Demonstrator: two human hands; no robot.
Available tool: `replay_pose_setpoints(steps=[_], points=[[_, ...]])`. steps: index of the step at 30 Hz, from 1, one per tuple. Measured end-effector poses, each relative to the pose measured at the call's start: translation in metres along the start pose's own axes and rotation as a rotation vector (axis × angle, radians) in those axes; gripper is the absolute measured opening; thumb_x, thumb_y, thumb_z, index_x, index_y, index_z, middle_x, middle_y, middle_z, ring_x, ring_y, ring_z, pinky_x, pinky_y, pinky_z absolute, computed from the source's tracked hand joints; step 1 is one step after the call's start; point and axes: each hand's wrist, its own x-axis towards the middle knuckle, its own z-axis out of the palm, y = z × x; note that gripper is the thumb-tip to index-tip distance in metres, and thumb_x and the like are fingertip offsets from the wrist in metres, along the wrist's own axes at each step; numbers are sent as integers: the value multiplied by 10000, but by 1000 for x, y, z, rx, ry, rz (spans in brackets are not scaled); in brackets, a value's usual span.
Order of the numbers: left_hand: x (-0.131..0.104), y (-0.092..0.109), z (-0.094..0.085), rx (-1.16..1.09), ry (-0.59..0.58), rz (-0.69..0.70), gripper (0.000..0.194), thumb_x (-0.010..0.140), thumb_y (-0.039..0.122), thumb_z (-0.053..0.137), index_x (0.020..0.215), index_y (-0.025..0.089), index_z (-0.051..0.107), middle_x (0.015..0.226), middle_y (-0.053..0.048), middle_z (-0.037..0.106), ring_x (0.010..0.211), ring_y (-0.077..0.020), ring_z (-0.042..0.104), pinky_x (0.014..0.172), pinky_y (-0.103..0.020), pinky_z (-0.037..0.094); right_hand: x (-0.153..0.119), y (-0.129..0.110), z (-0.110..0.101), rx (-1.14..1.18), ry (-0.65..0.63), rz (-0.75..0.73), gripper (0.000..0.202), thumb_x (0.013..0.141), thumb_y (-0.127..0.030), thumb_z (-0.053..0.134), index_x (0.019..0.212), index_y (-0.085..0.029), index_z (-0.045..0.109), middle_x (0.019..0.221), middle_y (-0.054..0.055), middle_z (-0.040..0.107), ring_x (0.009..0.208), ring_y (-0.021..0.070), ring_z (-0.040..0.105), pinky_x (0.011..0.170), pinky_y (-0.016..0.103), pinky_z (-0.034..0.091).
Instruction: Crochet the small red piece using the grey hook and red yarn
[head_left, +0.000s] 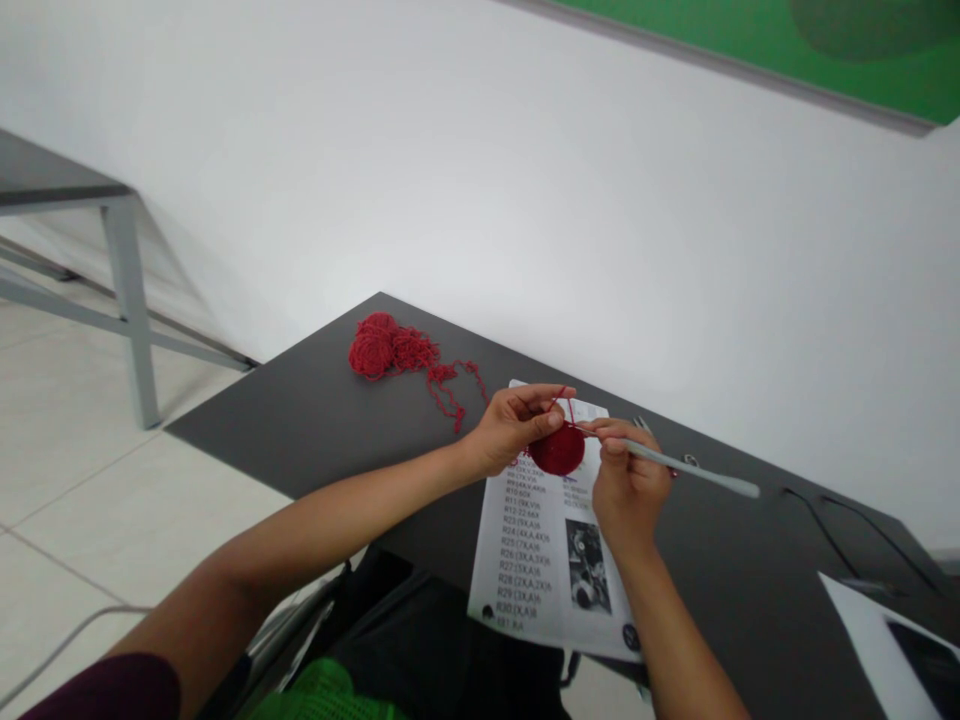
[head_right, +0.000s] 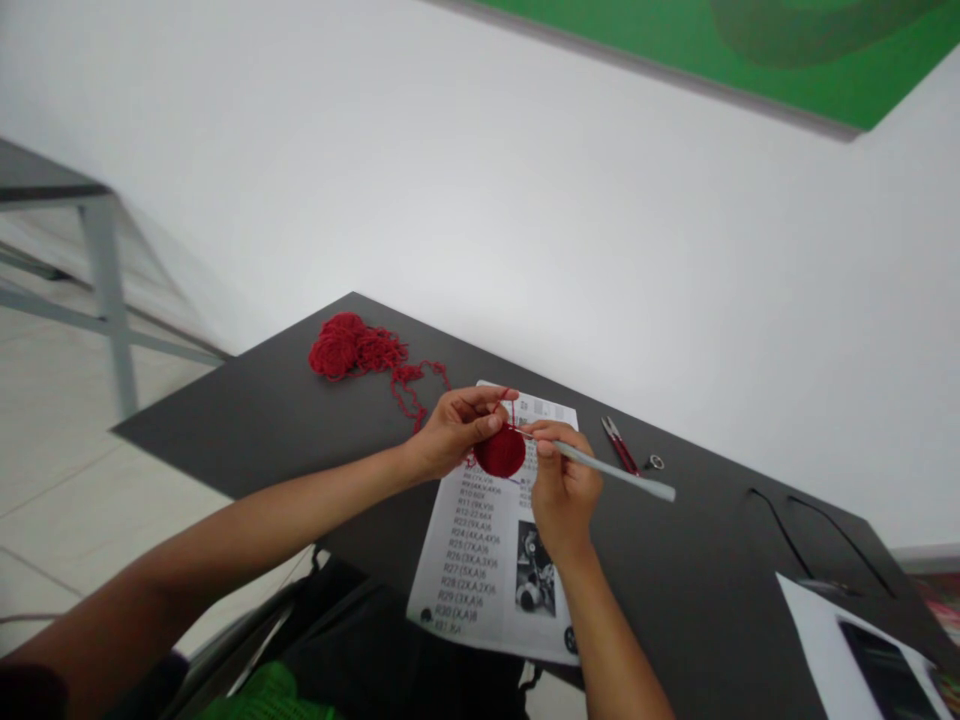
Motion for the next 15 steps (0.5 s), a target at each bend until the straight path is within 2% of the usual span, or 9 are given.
replay_pose_setpoints(steps=[7, 15], points=[[2, -1, -1, 23, -11, 34, 456, 667, 313, 923, 1076, 164, 790, 714, 0, 646, 608, -74, 549, 577, -205, 415, 1, -10, 2, -91, 21, -110, 192, 954, -379, 640, 854, -218, 667, 827, 27, 733, 785, 209, 722, 773, 380, 565], [2, 1, -2, 108, -34, 91, 468, 664, 343, 916, 1086, 182, 793, 707, 1, 633, 618, -85, 536, 577, -220, 413, 2, -11, 0, -144, -58, -165, 139, 957, -309, 628, 858, -232, 687, 854, 30, 745, 824, 218, 726, 800, 392, 570]])
